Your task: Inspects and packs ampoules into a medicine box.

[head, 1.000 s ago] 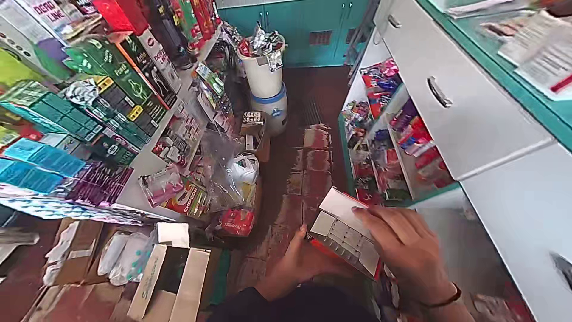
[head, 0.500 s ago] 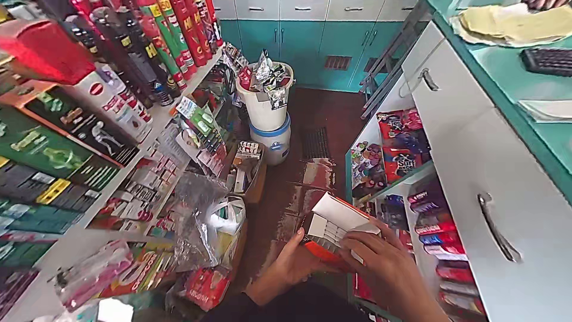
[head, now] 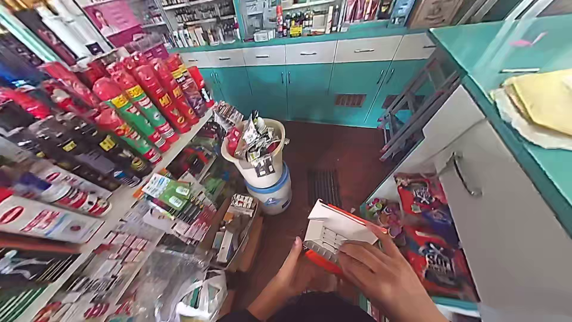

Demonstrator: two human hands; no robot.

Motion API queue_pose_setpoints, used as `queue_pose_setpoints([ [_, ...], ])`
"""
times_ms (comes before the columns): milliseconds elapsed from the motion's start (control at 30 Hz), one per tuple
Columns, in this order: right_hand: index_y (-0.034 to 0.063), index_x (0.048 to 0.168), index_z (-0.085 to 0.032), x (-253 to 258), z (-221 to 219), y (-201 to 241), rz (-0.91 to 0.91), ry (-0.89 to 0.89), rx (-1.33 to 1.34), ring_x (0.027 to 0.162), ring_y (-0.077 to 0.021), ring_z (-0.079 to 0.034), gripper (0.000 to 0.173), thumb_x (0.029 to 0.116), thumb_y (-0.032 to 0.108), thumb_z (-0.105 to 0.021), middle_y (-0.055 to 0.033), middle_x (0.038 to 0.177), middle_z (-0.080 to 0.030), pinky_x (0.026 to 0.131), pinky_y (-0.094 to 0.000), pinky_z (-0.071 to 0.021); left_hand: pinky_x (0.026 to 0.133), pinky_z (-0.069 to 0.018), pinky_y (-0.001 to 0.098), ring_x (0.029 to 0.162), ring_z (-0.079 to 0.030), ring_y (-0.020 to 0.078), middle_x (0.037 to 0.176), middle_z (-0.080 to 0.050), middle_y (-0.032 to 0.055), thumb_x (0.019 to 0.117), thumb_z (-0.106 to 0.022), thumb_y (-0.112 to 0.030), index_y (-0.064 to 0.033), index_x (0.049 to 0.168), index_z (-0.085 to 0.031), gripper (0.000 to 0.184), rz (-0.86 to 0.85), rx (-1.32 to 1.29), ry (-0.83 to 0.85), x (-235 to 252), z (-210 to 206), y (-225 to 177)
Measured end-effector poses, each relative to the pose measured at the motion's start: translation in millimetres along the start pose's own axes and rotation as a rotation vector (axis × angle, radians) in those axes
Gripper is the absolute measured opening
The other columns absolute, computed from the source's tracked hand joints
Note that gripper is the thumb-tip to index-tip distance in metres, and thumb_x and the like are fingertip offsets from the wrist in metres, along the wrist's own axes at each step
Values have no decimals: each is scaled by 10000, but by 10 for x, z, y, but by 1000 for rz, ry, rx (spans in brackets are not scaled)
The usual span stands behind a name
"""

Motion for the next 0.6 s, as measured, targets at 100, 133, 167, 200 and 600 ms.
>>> queue_pose_setpoints([
  [100, 138, 881, -727, 319, -212, -589, 30, 36, -13, 937, -204, -725, 170, 974, 149, -584, -13, 932, -738, 1059, -573, -451, 898, -602, 429, 1135, -689, 223, 1330, -647, 85, 701, -580, -901, -93, 1578, -210, 1249, -105, 123, -136, 595, 16, -189],
  [133, 138, 846, -720, 464, -291, -797, 46, 55, -38, 893, -203, -728, 170, 955, 129, -590, -9, 899, -732, 1045, -576, -463, 886, -615, 436, 1142, -690, 238, 1355, -633, 96, 705, -601, -882, -124, 1601, -156, 1256, -148, 124, -148, 831, 32, -278],
  [167, 137, 807, -708, 630, -369, -1002, 66, 71, -69, 842, -203, -725, 171, 934, 111, -596, -8, 858, -722, 1024, -572, -479, 862, -624, 434, 1131, -696, 245, 1357, -631, 97, 702, -627, -864, -155, 1605, -156, 1241, -192, 111, -166, 1067, 45, -378],
  [200, 131, 782, -705, 815, -436, -1204, 86, 92, -89, 795, -211, -721, 160, 912, 95, -618, -16, 822, -713, 1003, -572, -489, 828, -634, 418, 1105, -707, 235, 1343, -642, 79, 692, -637, -857, -190, 1598, -178, 1215, -231, 106, -188, 1311, 44, -492],
  [600, 114, 862, -750, 2865, -556, -3789, 164, 477, -123, 968, -327, -690, 286, 662, -75, -825, -70, 930, -698, 953, -706, -438, 779, -641, 383, 983, -742, 209, 1238, -686, 42, 682, -863, -602, -178, 1523, -240, 1129, -324, 80, 102, 4398, -237, -1982],
])
Point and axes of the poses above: each hand's wrist, its own x-axis towards the middle knuckle, its own z-axis out of the back of the hand, y = z × x, the point moved 3 cm from there along x, towards the middle knuckle
